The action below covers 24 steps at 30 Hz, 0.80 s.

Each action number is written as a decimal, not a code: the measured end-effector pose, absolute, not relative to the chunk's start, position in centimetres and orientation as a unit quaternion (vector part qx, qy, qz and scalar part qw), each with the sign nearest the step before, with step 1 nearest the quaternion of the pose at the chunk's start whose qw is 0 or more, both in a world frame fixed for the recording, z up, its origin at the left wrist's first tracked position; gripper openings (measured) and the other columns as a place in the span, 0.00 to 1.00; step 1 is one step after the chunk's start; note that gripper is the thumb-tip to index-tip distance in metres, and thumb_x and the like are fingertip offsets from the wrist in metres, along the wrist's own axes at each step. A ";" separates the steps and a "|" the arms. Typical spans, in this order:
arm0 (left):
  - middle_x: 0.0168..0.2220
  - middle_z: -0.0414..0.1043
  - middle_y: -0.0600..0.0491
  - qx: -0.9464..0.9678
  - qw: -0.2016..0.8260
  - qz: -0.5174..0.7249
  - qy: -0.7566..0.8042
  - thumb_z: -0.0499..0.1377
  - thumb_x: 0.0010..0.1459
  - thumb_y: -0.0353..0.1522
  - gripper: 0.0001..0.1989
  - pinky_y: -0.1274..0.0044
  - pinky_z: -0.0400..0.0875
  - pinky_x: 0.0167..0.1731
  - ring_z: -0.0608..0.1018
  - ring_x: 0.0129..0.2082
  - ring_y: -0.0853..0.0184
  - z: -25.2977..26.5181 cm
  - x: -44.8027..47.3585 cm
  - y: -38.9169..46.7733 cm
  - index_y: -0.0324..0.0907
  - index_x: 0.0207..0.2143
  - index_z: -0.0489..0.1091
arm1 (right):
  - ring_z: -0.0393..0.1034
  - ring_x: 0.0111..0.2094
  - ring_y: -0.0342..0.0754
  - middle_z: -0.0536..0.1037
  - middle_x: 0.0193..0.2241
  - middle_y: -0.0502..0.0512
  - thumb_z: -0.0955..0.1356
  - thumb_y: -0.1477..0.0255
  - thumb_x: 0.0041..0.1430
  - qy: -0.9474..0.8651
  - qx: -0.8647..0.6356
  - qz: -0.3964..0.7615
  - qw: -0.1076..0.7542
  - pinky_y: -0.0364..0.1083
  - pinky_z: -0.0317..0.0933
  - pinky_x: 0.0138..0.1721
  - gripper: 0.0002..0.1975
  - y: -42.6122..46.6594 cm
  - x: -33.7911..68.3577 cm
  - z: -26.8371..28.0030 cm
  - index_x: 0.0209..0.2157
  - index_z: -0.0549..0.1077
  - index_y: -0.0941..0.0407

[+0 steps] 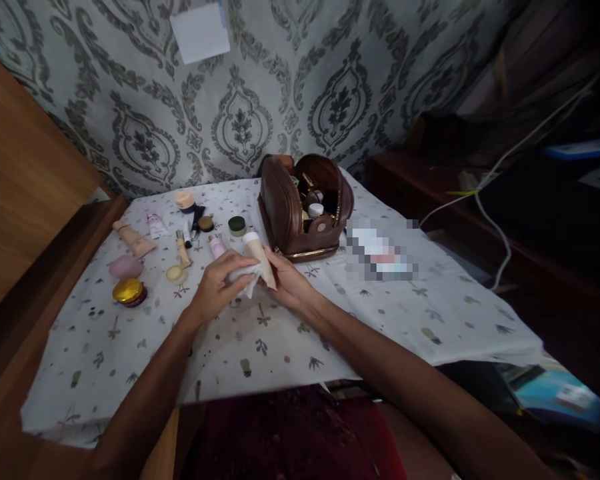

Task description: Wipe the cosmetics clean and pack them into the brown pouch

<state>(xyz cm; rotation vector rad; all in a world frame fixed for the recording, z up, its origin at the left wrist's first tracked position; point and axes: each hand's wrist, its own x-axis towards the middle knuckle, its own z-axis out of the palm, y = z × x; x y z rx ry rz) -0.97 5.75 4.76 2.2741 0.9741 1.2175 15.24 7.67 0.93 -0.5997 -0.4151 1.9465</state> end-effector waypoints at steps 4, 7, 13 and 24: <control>0.39 0.73 0.50 0.849 0.208 0.397 0.280 0.60 0.63 0.31 0.10 0.78 0.70 0.37 0.76 0.39 0.68 4.6 0.1 4.7 0.43 0.47 0.75 | 0.72 0.25 0.43 0.78 0.23 0.52 0.64 0.69 0.67 -0.148 -0.258 0.816 0.495 0.40 0.68 0.28 0.11 8.1 15.4 0.9 0.32 0.74 0.59; 0.39 0.73 0.49 0.859 0.166 0.391 0.286 0.58 0.64 0.30 0.11 0.78 0.70 0.36 0.76 0.39 0.68 4.5 0.7 4.3 0.42 0.48 0.75 | 0.70 0.23 0.42 0.76 0.22 0.51 0.63 0.64 0.68 -0.157 -0.245 0.838 0.462 0.40 0.66 0.25 0.16 7.9 15.6 1.1 0.31 0.73 0.59; 0.38 0.73 0.51 0.742 0.065 0.502 0.440 0.55 0.65 0.35 0.11 0.73 0.69 0.43 0.74 0.41 0.65 5.4 -0.4 4.7 0.41 0.45 0.73 | 0.66 0.22 0.39 0.75 0.24 0.49 0.73 0.58 0.55 -0.315 -0.206 0.842 0.385 0.34 0.49 0.15 0.16 6.6 15.9 1.9 0.36 0.73 0.57; 0.23 0.70 0.56 0.493 0.524 0.486 0.495 0.68 0.44 0.46 0.20 0.83 0.61 0.19 0.66 0.20 0.74 5.9 -2.3 6.4 0.39 0.28 0.73 | 0.70 0.44 0.46 0.77 0.43 0.52 0.77 0.65 0.47 -0.570 -0.194 0.690 0.402 0.44 0.61 0.49 0.27 6.8 16.5 1.9 0.49 0.73 0.57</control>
